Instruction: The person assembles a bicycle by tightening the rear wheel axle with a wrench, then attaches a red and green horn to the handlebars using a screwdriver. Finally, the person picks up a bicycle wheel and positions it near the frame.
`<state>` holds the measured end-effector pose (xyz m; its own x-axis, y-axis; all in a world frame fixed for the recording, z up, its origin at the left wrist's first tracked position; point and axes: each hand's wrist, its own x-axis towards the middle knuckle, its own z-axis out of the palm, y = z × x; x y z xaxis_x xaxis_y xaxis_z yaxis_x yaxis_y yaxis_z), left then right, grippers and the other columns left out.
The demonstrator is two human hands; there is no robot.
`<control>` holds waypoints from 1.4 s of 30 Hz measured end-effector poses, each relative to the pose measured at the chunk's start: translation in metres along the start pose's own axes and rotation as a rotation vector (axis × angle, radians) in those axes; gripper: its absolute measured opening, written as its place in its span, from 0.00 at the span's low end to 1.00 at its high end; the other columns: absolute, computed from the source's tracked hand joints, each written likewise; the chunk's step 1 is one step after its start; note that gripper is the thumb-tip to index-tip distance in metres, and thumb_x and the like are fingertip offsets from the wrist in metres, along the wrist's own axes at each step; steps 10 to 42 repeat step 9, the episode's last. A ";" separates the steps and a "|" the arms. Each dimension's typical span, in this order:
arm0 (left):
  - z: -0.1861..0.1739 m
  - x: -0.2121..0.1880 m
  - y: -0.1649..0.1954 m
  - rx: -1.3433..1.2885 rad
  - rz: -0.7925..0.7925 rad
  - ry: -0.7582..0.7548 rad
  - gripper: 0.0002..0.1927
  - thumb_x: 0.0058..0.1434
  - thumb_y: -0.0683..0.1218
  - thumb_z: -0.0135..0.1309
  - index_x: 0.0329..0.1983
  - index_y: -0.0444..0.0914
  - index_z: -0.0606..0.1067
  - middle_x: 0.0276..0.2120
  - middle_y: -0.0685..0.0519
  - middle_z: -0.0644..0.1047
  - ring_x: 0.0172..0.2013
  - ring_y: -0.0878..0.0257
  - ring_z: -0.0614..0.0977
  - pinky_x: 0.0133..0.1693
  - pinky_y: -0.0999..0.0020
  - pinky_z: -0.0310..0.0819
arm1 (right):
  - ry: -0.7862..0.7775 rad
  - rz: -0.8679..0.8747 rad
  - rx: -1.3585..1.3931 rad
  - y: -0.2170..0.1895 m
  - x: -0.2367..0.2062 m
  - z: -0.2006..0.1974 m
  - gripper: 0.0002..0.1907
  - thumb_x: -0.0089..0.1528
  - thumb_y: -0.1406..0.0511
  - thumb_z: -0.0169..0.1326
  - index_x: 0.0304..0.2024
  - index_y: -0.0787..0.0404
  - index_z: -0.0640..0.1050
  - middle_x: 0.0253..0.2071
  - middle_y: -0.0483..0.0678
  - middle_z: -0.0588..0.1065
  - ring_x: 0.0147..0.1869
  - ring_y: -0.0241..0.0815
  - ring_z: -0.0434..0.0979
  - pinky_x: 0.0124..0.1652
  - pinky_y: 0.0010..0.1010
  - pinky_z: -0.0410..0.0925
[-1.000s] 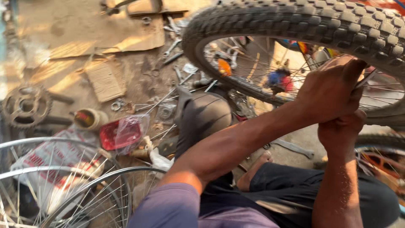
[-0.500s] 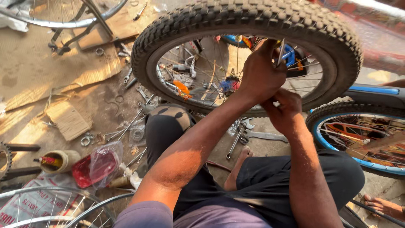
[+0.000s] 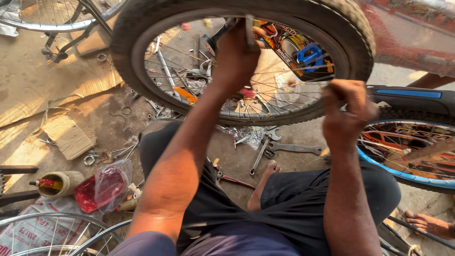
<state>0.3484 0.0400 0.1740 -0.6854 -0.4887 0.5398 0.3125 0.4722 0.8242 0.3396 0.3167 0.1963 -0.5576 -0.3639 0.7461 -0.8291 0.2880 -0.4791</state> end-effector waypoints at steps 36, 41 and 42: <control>-0.088 0.002 0.010 -0.266 -0.132 -0.111 0.07 0.63 0.37 0.56 0.44 0.34 0.79 0.34 0.50 0.81 0.35 0.67 0.79 0.39 0.71 0.74 | 0.432 0.243 0.335 0.068 -0.001 -0.016 0.06 0.75 0.73 0.57 0.54 0.65 0.76 0.46 0.52 0.75 0.34 0.37 0.71 0.34 0.30 0.77; -0.088 0.002 0.010 -0.266 -0.132 -0.111 0.07 0.63 0.37 0.56 0.44 0.34 0.79 0.34 0.50 0.81 0.35 0.67 0.79 0.39 0.71 0.74 | 0.432 0.243 0.335 0.068 -0.001 -0.016 0.06 0.75 0.73 0.57 0.54 0.65 0.76 0.46 0.52 0.75 0.34 0.37 0.71 0.34 0.30 0.77; -0.088 0.002 0.010 -0.266 -0.132 -0.111 0.07 0.63 0.37 0.56 0.44 0.34 0.79 0.34 0.50 0.81 0.35 0.67 0.79 0.39 0.71 0.74 | 0.432 0.243 0.335 0.068 -0.001 -0.016 0.06 0.75 0.73 0.57 0.54 0.65 0.76 0.46 0.52 0.75 0.34 0.37 0.71 0.34 0.30 0.77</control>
